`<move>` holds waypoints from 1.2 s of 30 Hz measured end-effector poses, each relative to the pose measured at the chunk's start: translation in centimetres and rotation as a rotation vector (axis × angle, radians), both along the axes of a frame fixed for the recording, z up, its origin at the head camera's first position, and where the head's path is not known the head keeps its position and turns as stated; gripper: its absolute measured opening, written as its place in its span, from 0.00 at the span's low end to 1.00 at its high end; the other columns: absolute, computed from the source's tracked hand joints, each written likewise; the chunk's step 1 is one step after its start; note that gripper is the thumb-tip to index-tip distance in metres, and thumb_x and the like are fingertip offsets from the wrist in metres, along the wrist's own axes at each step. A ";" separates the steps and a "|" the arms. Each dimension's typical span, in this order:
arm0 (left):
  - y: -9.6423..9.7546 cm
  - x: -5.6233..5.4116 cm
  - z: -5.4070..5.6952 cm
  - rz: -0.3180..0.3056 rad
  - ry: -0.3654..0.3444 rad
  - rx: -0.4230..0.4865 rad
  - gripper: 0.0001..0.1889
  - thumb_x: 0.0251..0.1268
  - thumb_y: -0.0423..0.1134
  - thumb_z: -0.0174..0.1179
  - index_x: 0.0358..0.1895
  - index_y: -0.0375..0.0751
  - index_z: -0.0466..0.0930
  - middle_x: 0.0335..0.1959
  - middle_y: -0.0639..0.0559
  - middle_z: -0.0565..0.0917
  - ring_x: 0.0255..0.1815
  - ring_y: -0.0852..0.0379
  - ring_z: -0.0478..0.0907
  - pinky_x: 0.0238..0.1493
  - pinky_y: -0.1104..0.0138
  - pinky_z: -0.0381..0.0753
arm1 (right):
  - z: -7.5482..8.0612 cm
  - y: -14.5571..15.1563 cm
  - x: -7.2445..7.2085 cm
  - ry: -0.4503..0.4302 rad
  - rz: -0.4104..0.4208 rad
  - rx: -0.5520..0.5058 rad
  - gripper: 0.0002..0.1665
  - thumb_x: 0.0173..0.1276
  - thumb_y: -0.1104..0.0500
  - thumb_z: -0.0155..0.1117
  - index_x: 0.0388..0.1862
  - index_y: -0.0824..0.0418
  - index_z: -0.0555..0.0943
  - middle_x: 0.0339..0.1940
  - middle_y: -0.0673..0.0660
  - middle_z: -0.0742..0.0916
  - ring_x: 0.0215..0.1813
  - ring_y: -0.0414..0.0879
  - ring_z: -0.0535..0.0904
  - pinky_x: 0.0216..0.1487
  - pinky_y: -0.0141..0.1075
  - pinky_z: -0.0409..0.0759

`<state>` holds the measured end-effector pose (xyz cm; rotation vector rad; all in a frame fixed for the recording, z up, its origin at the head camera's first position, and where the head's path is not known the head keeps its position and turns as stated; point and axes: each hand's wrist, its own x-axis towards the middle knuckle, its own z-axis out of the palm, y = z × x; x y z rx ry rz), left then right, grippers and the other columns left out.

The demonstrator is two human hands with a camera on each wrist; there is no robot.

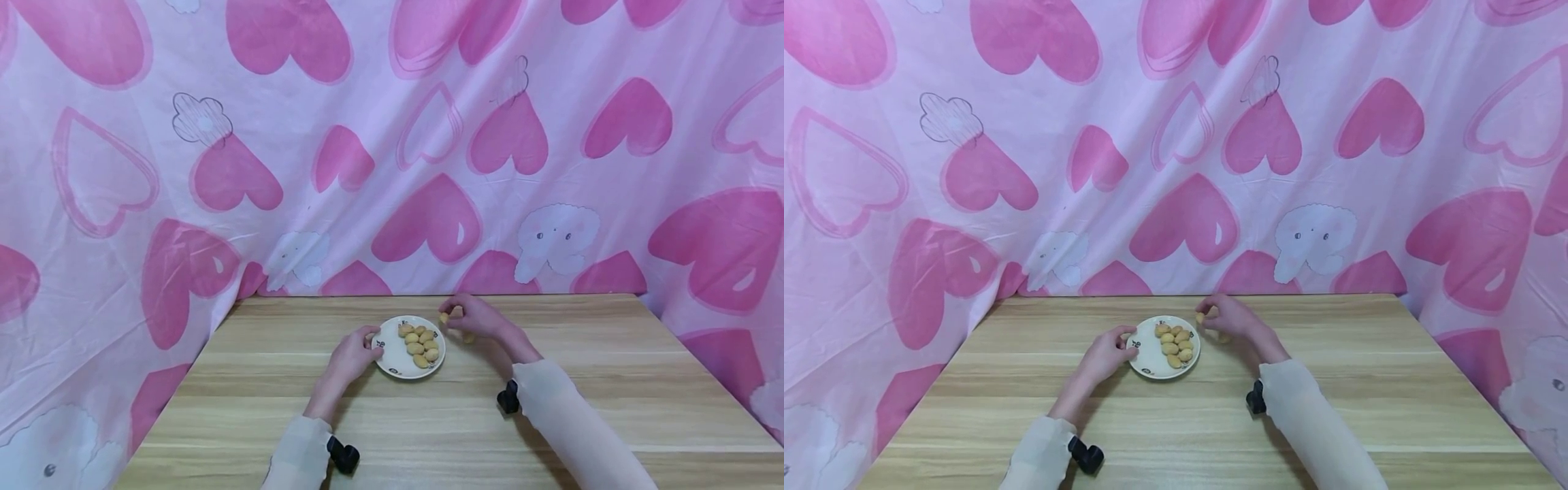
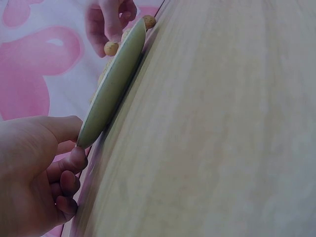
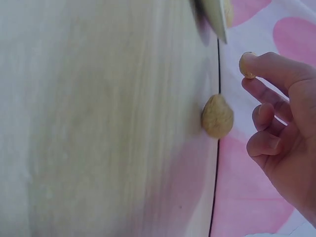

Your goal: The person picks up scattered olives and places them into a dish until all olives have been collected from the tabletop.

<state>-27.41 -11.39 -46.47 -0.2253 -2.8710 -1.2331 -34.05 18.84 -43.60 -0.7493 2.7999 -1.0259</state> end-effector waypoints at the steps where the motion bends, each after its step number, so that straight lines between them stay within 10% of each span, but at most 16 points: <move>1: 0.0 0.0 0.0 -0.001 0.002 -0.002 0.27 0.58 0.39 0.66 0.63 0.40 0.77 0.26 0.54 0.76 0.26 0.59 0.70 0.30 0.66 0.68 | 0.1 -0.1 0.0 0.004 0.010 -0.001 0.18 0.64 0.61 0.69 0.53 0.60 0.83 0.47 0.55 0.85 0.49 0.55 0.79 0.47 0.40 0.76; 36: -0.1 0.1 0.1 -0.008 0.000 0.003 0.27 0.58 0.39 0.66 0.63 0.39 0.77 0.26 0.54 0.76 0.25 0.59 0.70 0.30 0.66 0.68 | 1.5 -6.9 2.2 0.117 0.179 0.122 0.14 0.64 0.58 0.69 0.49 0.54 0.86 0.49 0.50 0.85 0.52 0.51 0.82 0.53 0.42 0.79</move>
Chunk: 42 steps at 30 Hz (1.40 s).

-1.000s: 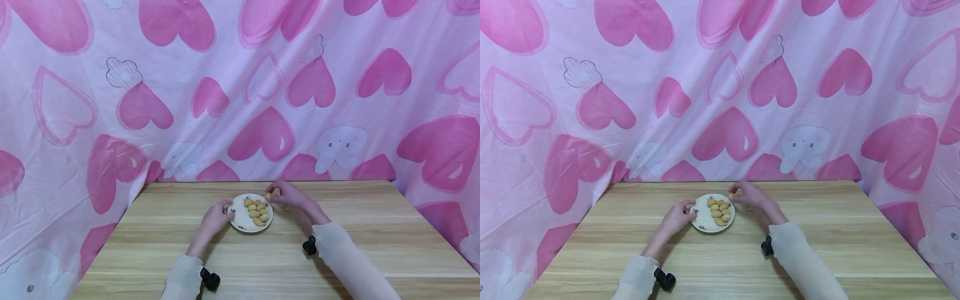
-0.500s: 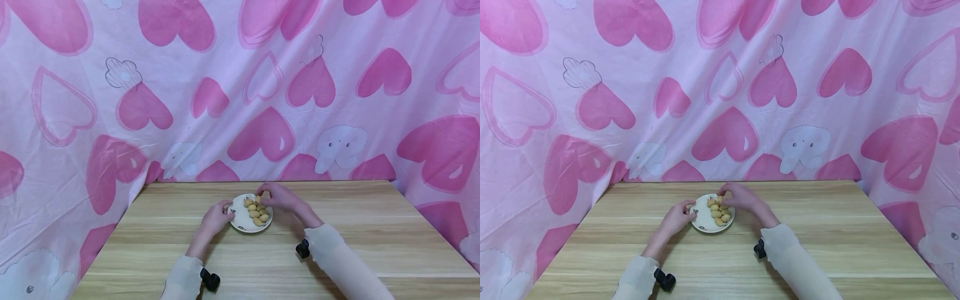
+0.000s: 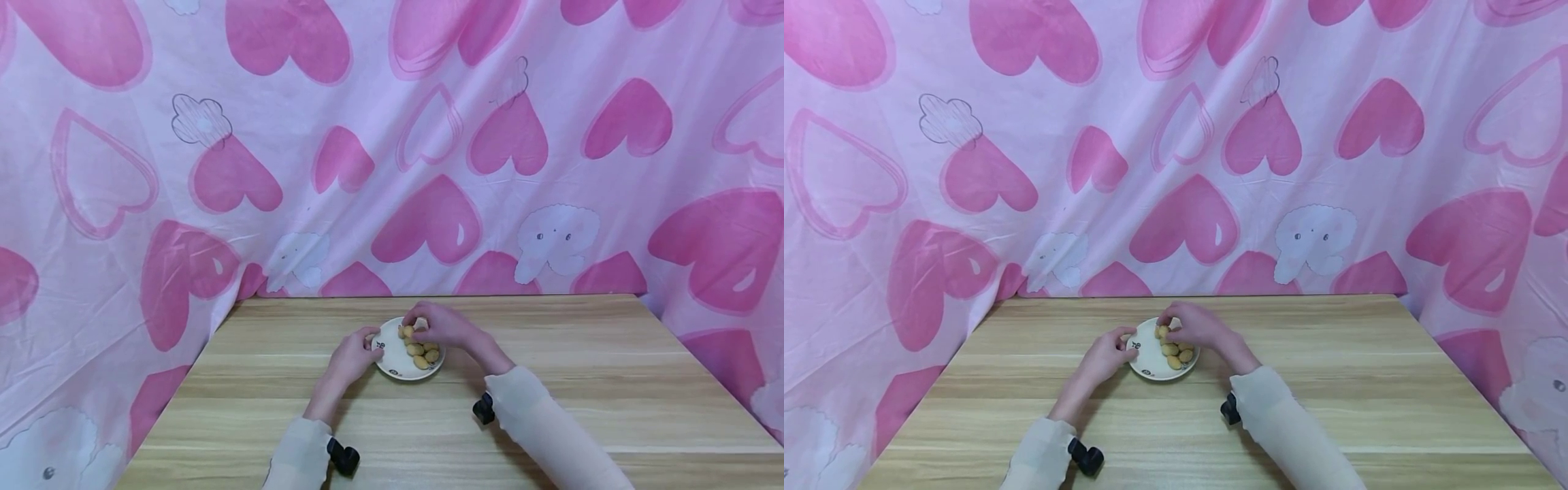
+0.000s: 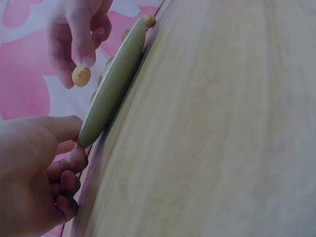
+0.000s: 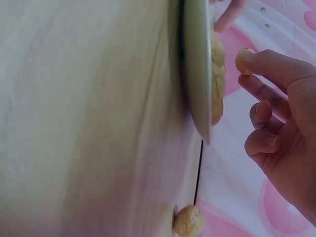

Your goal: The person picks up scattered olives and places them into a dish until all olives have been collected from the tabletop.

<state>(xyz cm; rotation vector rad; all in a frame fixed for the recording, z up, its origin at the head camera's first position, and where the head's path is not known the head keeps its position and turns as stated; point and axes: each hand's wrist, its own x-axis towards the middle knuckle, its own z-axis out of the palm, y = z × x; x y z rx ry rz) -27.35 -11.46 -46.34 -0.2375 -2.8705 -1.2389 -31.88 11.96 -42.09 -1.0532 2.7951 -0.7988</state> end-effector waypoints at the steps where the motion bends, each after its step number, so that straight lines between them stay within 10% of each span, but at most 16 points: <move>1: 0.0 0.0 0.0 0.001 -0.004 0.001 0.27 0.58 0.39 0.66 0.63 0.39 0.77 0.26 0.54 0.76 0.25 0.59 0.70 0.30 0.66 0.68 | -0.1 -0.2 0.0 0.000 0.010 0.003 0.14 0.64 0.58 0.69 0.49 0.54 0.86 0.48 0.51 0.85 0.52 0.51 0.82 0.52 0.41 0.79; 22: 0.0 0.1 -0.3 -0.018 0.001 0.007 0.27 0.59 0.39 0.66 0.63 0.38 0.76 0.26 0.53 0.76 0.26 0.59 0.70 0.28 0.67 0.67 | -1.5 -2.3 -0.2 -0.039 0.048 0.102 0.16 0.63 0.57 0.71 0.51 0.49 0.86 0.49 0.44 0.85 0.51 0.38 0.80 0.56 0.39 0.78; 42: -0.1 0.0 0.0 -0.011 0.006 0.000 0.27 0.59 0.39 0.66 0.63 0.39 0.77 0.27 0.54 0.76 0.26 0.59 0.70 0.30 0.66 0.67 | -0.2 -2.0 0.1 -0.075 0.041 0.066 0.13 0.68 0.56 0.66 0.51 0.52 0.86 0.51 0.48 0.85 0.56 0.46 0.80 0.59 0.44 0.77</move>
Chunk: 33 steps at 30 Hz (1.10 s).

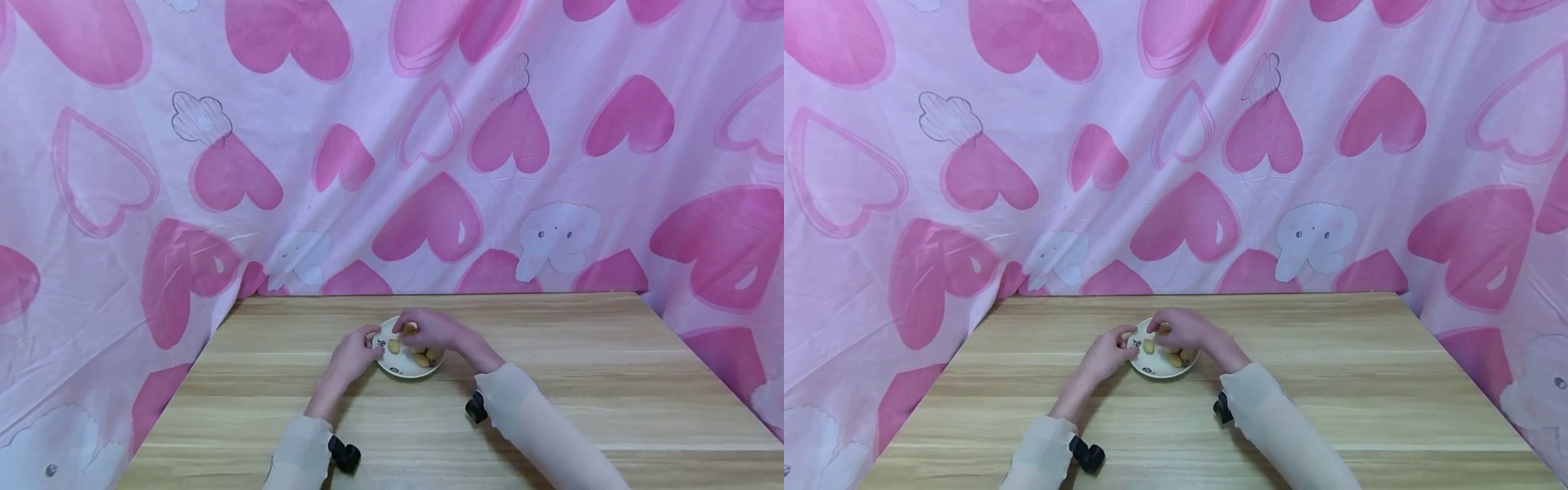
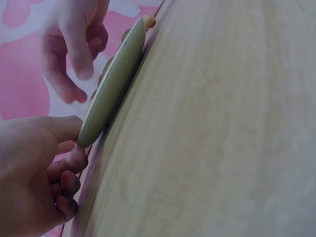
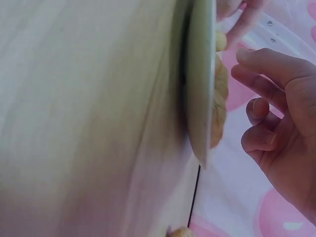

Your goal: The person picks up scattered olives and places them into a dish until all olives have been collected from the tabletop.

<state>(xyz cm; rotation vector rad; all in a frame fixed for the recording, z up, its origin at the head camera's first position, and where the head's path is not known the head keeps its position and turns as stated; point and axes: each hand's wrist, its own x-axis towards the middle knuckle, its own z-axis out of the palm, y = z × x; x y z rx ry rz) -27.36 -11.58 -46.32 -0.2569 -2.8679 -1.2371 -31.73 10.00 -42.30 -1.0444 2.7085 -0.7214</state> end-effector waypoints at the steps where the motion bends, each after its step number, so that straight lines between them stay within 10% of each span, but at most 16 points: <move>1: 0.0 0.0 0.0 0.001 0.001 0.001 0.27 0.59 0.39 0.66 0.63 0.39 0.77 0.27 0.53 0.77 0.26 0.59 0.70 0.30 0.66 0.68 | 0.2 0.2 0.0 0.001 0.006 -0.018 0.13 0.68 0.57 0.66 0.50 0.53 0.86 0.51 0.49 0.85 0.56 0.48 0.80 0.59 0.45 0.77; 33: 0.2 0.0 0.0 0.018 -0.020 -0.010 0.28 0.59 0.40 0.66 0.65 0.40 0.76 0.26 0.54 0.76 0.25 0.59 0.69 0.29 0.66 0.67 | 0.3 6.8 0.9 0.032 -0.137 -0.087 0.11 0.68 0.58 0.66 0.49 0.54 0.86 0.48 0.49 0.86 0.53 0.53 0.82 0.54 0.45 0.78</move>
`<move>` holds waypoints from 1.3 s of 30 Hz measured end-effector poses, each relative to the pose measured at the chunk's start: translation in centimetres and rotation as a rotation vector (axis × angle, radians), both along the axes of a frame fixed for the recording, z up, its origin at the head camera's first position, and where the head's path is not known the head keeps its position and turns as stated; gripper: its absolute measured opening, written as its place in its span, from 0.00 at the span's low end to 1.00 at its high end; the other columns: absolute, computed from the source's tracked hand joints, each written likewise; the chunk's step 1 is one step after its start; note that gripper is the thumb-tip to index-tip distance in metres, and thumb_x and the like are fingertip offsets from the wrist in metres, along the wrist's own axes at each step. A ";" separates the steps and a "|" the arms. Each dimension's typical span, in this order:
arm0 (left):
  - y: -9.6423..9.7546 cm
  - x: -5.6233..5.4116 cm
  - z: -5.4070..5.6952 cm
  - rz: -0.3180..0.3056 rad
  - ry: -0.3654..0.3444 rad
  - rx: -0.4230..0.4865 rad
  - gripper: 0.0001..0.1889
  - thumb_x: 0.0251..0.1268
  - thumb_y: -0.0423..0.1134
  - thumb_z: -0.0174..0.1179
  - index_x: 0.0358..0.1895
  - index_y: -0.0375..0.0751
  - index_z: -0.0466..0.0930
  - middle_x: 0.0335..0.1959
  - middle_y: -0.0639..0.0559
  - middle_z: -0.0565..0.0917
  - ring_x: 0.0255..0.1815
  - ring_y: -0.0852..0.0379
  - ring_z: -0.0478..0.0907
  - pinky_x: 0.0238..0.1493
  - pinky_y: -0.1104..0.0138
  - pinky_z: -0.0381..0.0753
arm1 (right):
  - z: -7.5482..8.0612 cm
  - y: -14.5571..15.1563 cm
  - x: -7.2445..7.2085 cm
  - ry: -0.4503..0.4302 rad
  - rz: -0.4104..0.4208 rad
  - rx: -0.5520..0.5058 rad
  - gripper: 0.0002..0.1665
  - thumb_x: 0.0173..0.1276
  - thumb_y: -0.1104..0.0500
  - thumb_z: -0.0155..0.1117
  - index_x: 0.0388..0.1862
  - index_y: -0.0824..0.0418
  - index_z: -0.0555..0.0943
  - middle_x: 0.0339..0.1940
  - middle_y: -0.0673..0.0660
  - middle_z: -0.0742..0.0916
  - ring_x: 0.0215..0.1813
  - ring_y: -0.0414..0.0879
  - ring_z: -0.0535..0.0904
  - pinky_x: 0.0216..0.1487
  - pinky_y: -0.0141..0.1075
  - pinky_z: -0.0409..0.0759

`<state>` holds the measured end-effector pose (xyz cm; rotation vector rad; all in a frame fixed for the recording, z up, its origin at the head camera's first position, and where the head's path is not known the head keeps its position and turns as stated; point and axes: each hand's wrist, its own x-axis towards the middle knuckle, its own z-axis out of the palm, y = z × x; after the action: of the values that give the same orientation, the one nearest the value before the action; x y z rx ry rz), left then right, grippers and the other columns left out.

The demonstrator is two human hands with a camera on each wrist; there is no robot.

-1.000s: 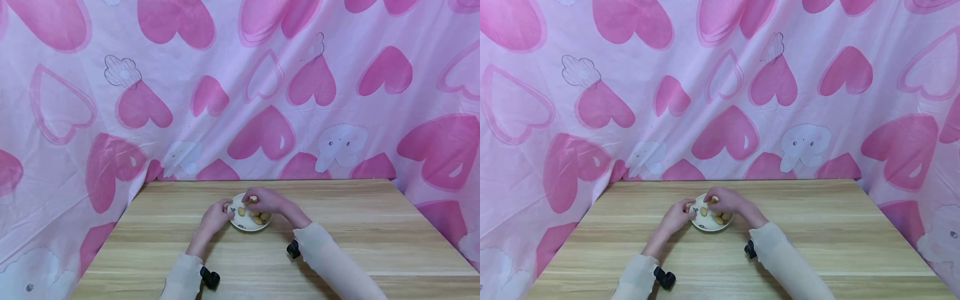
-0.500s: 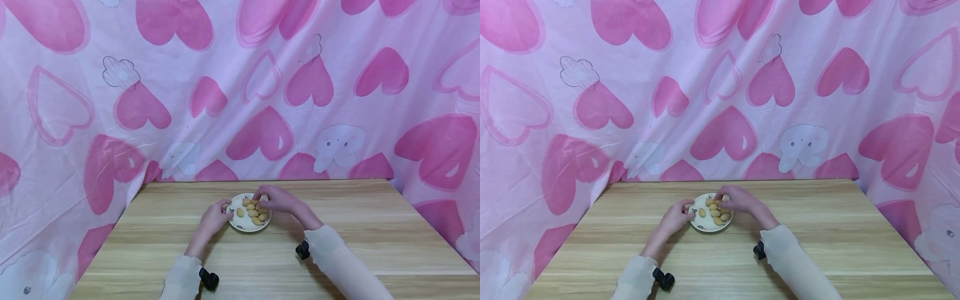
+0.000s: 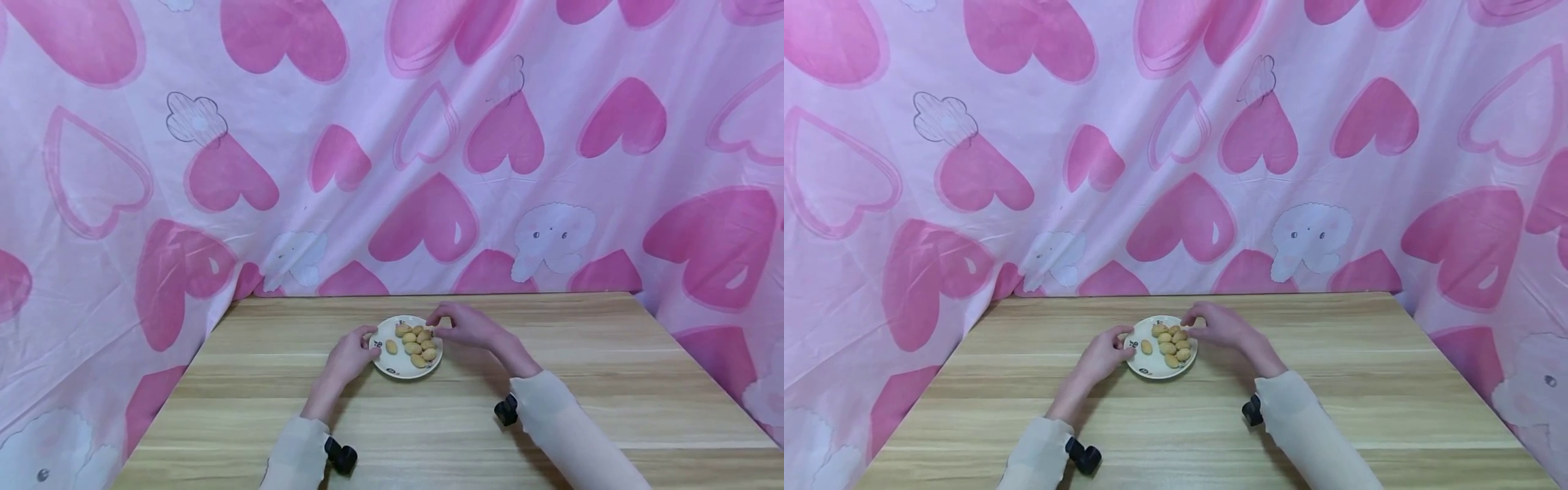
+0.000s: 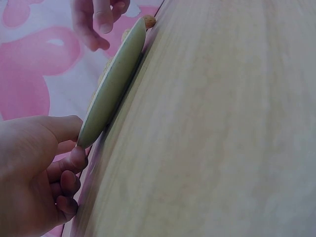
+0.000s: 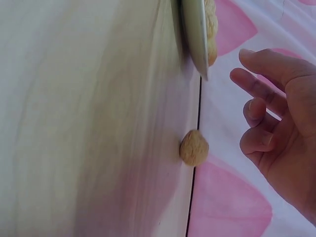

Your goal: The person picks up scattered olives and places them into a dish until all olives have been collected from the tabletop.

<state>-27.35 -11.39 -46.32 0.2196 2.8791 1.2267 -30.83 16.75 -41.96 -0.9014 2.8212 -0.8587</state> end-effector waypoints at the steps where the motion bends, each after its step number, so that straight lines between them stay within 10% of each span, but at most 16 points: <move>1: 0.0 0.0 0.0 0.001 -0.001 0.001 0.28 0.59 0.40 0.66 0.65 0.40 0.76 0.26 0.54 0.76 0.25 0.59 0.69 0.30 0.66 0.67 | -0.1 0.2 0.0 0.001 -0.003 -0.002 0.12 0.68 0.58 0.66 0.49 0.54 0.86 0.49 0.49 0.86 0.54 0.53 0.82 0.54 0.45 0.78; 39: -0.1 0.0 -0.1 0.002 0.017 0.003 0.28 0.57 0.40 0.66 0.64 0.40 0.77 0.26 0.54 0.76 0.26 0.59 0.70 0.31 0.65 0.67 | -2.1 6.4 -0.5 -0.067 -0.035 0.020 0.21 0.62 0.58 0.71 0.54 0.60 0.82 0.51 0.55 0.84 0.54 0.52 0.78 0.58 0.52 0.76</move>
<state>-27.37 -11.46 -46.40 0.2284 2.8928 1.2349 -31.31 23.17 -44.06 -0.8072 2.7908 -0.8463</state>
